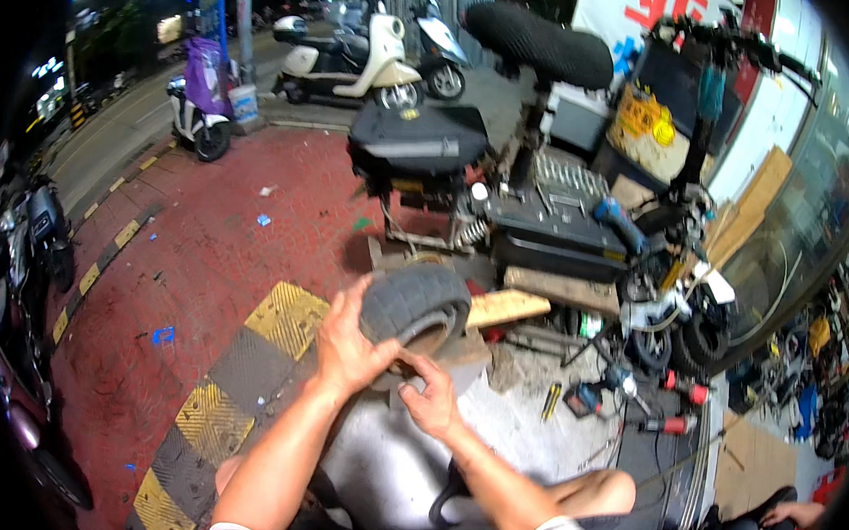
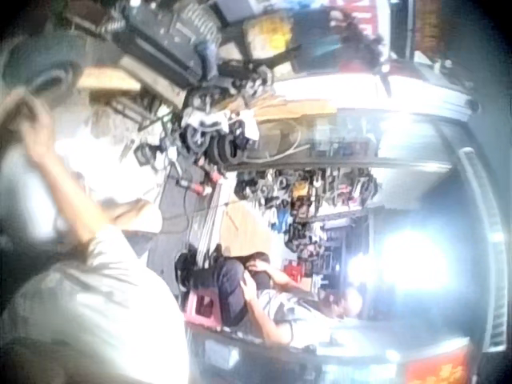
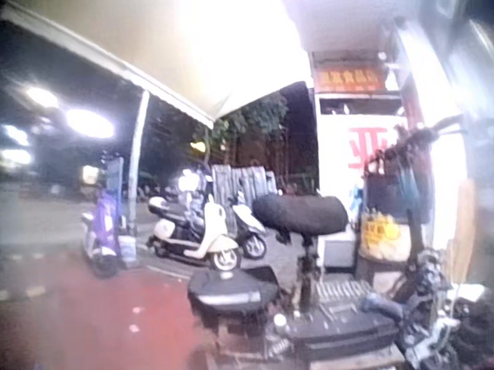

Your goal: The person uses a pry bar to separate a tire from a wheel hub, then aligns a motor assembly with the wheel and uses a hammer and pliers to secure the components together.

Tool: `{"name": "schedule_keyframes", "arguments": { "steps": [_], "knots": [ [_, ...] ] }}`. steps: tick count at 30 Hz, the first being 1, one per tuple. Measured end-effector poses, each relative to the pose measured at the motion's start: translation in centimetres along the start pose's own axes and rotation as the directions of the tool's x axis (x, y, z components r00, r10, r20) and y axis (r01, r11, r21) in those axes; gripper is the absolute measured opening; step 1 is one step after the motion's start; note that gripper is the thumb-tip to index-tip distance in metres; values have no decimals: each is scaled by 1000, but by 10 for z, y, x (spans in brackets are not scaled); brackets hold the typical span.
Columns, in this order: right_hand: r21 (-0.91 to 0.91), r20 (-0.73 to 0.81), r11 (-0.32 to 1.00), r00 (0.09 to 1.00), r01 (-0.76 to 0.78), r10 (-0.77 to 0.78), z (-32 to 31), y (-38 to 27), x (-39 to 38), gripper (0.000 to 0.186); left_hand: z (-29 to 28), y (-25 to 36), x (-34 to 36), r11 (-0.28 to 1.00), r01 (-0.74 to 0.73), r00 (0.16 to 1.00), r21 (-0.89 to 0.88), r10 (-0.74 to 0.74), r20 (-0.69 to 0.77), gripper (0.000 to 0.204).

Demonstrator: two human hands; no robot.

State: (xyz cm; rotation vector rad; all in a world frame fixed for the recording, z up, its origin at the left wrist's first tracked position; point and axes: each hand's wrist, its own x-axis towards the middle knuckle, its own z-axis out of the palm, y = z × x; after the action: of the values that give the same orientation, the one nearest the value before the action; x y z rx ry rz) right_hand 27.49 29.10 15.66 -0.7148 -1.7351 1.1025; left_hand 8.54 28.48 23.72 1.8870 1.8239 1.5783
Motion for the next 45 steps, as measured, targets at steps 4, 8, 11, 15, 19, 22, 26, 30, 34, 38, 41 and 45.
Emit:
{"name": "schedule_keyframes", "arguments": {
  "steps": [4, 8, 11, 15, 19, 22, 26, 30, 34, 38, 41, 45],
  "knots": [
    [-674, 498, 727, 807, 129, 318, -111, -15, -11, 27, 14, -3, 2, 999, -52, 999, -8, 52, 15, 96],
    [-958, 238, 272, 781, 90, 578, -243, -1, -1, 27, 7, 5, 3, 998, -66, 998, -7, 66, 3, 92],
    [-989, -74, 56, 789, -136, 610, -356, 10, -21, 35, 12, 13, 2, 999, -39, 998, -11, 40, 42, 93],
    [-948, -276, -82, 660, -308, 699, -393, 77, -120, 45, 11, -5, 3, 998, -67, 996, -13, 68, 65, 91],
    [-774, -194, 296, 655, -560, 730, -369, 198, -311, 49, 30, 5, 11, 998, -48, 993, -28, 51, 107, 92],
    [-485, -179, 343, 475, -805, 861, -262, 255, -376, 55, 15, 16, 8, 998, -43, 993, 54, 37, 115, 91],
    [-261, -251, 263, 328, -929, 911, -203, 271, -410, 63, 28, 29, 10, 997, -17, 993, 73, 8, 121, 90],
    [-161, -296, 320, 355, -934, 887, -197, 269, -414, 71, 34, 39, 10, 990, -9, 996, 138, -3, 92, 92],
    [-532, -295, 454, 659, -715, 692, -220, 189, -375, 40, 27, 37, 0, 980, 25, 998, 198, -36, 52, 91],
    [-451, -417, 639, 780, -623, 466, -272, 110, -287, 34, 22, 43, -1, 962, 7, 1000, 272, -14, 27, 93],
    [-607, -310, 743, 945, -283, 106, -303, -3, -191, 27, 27, 62, -1, 929, -30, 998, 370, 6, 66, 97],
    [-727, -157, 673, 987, -134, 27, -282, -141, -85, 38, 30, 61, -6, 918, -109, 992, 381, 75, 103, 98]
  ]
}}
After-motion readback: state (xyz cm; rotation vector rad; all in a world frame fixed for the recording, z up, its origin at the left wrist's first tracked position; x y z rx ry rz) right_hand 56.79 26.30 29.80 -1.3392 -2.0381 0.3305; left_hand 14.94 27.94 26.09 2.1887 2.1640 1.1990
